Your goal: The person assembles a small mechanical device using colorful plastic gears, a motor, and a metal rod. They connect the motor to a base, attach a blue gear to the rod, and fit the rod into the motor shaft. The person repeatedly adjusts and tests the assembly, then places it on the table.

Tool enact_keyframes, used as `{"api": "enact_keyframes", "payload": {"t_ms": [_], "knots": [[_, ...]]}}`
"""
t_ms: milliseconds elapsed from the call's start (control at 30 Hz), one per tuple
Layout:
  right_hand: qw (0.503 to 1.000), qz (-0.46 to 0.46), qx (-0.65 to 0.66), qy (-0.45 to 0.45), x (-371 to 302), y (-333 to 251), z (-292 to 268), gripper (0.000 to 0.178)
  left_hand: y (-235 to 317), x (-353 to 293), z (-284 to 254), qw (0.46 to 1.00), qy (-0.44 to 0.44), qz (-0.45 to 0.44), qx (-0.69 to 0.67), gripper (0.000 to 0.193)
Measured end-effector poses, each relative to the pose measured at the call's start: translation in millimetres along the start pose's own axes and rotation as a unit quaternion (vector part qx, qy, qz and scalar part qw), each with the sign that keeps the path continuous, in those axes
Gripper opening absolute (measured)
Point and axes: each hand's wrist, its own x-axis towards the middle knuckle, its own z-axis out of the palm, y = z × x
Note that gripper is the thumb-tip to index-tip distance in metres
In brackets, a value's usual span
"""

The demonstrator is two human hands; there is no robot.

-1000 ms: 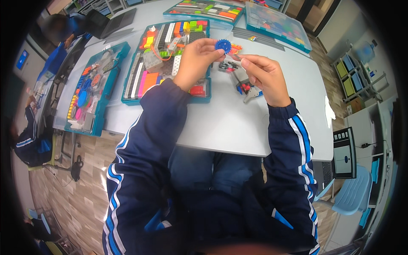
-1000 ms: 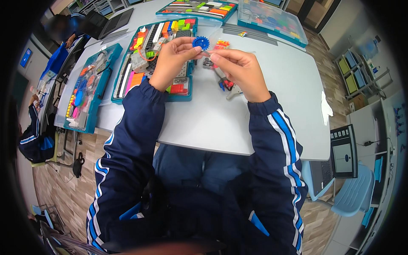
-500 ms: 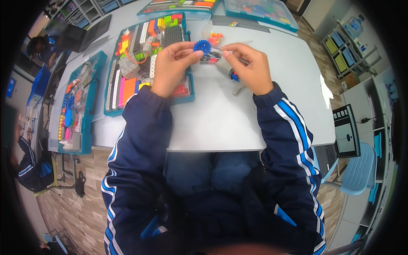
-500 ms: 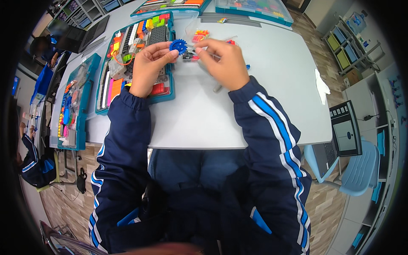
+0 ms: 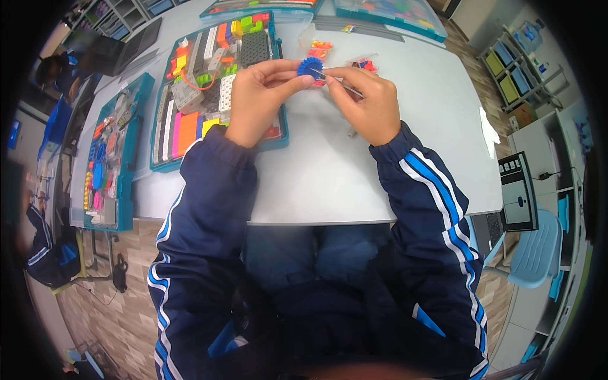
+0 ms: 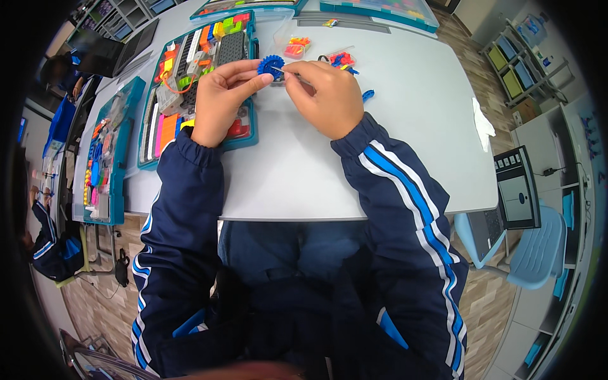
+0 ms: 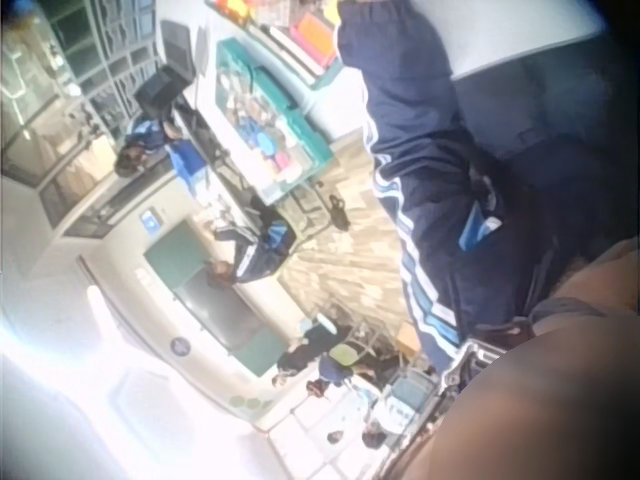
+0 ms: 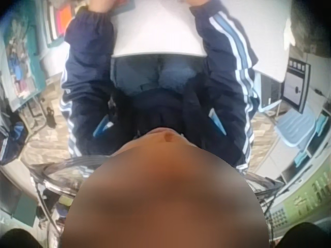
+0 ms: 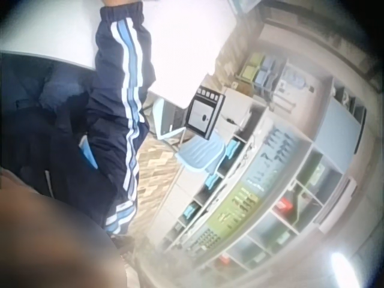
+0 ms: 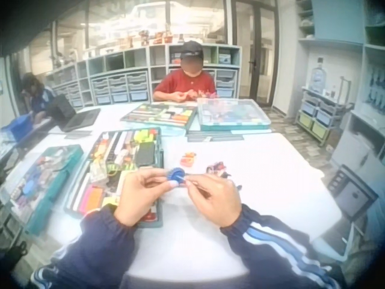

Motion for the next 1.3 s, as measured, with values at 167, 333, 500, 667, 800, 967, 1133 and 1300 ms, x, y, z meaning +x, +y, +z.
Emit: {"api": "enact_keyframes", "payload": {"t_ms": [167, 333, 500, 667, 800, 967, 1133, 1300], "knots": [[1.0, -0.013, -0.027, 0.0, -1, -1, -2, 0.013, 0, -1, 1, 1.0, 0.001, 0.003, -0.002, 0.025], [0.999, -0.019, -0.035, -0.01, -1, -1, -5, 0.014, 0, -2, 3, 1.0, 0.009, -0.002, -0.011, 0.025], [0.998, -0.029, -0.061, -0.013, -2, -2, -6, 0.014, -1, -1, 2, 1.0, 0.007, 0.0, -0.007, 0.028], [0.999, -0.025, -0.041, -0.004, -2, -3, -4, 0.014, -2, -3, 3, 1.0, 0.003, 0.013, 0.002, 0.032], [0.999, -0.029, -0.033, -0.008, -2, -3, -4, 0.014, 2, -6, 5, 0.998, 0.01, 0.024, 0.051, 0.029], [0.999, -0.034, -0.036, -0.016, -4, 0, -4, 0.015, 1, -6, 9, 0.998, 0.028, 0.033, 0.046, 0.025], [0.996, -0.066, -0.06, 0.006, -6, 7, 1, 0.012, 0, -7, 7, 0.995, 0.018, 0.034, 0.094, 0.026], [0.996, -0.072, -0.053, 0.013, -7, 13, 4, 0.01, 3, -6, 8, 0.995, 0.02, 0.019, 0.097, 0.028]]}}
